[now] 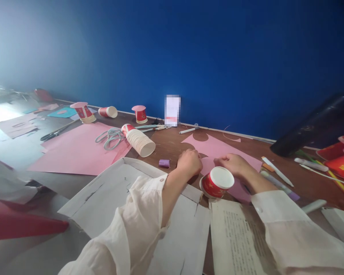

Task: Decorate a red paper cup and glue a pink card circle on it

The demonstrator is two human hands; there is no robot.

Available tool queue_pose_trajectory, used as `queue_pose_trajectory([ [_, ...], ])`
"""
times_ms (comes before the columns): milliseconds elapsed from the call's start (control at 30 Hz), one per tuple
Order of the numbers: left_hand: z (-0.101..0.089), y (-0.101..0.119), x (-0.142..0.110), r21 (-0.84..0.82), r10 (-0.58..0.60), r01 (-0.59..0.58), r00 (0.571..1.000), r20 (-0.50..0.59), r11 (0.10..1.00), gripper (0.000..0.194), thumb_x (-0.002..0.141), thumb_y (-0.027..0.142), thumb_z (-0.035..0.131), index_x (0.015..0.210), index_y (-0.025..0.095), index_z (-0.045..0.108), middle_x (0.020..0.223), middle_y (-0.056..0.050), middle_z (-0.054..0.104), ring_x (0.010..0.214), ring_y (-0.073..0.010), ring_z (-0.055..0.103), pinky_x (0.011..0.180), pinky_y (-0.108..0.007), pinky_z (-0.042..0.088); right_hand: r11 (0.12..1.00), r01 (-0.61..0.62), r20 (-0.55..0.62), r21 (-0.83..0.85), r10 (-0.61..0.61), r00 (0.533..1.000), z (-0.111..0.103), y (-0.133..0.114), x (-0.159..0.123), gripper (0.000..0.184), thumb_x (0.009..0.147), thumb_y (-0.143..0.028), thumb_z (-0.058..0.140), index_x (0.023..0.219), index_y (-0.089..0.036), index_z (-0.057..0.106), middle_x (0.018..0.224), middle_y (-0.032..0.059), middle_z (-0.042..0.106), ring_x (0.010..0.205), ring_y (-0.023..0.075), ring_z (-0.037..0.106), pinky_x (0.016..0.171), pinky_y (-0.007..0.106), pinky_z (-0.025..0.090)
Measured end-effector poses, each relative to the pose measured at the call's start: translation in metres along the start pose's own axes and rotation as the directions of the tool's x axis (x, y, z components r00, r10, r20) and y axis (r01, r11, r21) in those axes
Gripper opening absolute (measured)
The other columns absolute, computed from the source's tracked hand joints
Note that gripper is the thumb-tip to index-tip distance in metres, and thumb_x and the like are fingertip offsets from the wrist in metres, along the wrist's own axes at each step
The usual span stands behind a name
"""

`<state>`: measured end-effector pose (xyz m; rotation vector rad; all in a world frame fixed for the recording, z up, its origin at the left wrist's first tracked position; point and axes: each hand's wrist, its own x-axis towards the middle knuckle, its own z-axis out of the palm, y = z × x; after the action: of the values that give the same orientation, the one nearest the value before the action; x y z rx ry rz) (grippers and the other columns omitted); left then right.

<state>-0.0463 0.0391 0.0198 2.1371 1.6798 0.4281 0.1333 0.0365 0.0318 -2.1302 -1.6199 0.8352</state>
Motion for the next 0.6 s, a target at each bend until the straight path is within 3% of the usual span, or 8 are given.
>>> queue_pose_trajectory([
  [233,-0.001,0.000,0.000,-0.023,-0.002,0.002,1.000,-0.008,1.000,0.030,0.088,0.022,0.047,0.103,0.018,0.072,0.115,-0.015,0.069,0.109,-0.0291,0.064,0.092,-0.038,0.050,0.980,-0.015,0.033,0.197,0.009,0.999,0.000,0.011,0.004,0.028,0.070,-0.046,0.073,0.066,-0.018,0.068,0.059,0.0029,0.066,0.049,0.0153,0.055,0.045,0.026,0.040],
  [433,0.000,-0.002,0.002,-0.103,-0.005,0.002,0.999,-0.037,0.995,0.028,0.087,0.019,0.049,0.102,0.019,0.073,0.115,-0.012,0.070,0.108,-0.0262,0.064,0.095,-0.036,0.049,0.927,0.023,-0.040,0.375,-0.008,0.999,0.003,0.015,-0.004,0.028,0.068,-0.045,0.075,0.068,-0.019,0.068,0.058,0.0018,0.065,0.049,0.0134,0.053,0.045,0.025,0.039],
  [600,-0.004,-0.003,0.003,-0.330,-0.050,-0.011,0.983,-0.177,0.944,0.025,0.091,0.020,0.048,0.102,0.020,0.071,0.115,-0.007,0.072,0.107,-0.0201,0.064,0.093,-0.028,0.049,0.846,0.137,-0.195,0.515,-0.040,0.980,-0.008,0.015,-0.008,0.033,0.071,-0.051,0.074,0.083,-0.021,0.069,0.072,0.0014,0.066,0.056,0.0109,0.053,0.044,0.021,0.038],
])
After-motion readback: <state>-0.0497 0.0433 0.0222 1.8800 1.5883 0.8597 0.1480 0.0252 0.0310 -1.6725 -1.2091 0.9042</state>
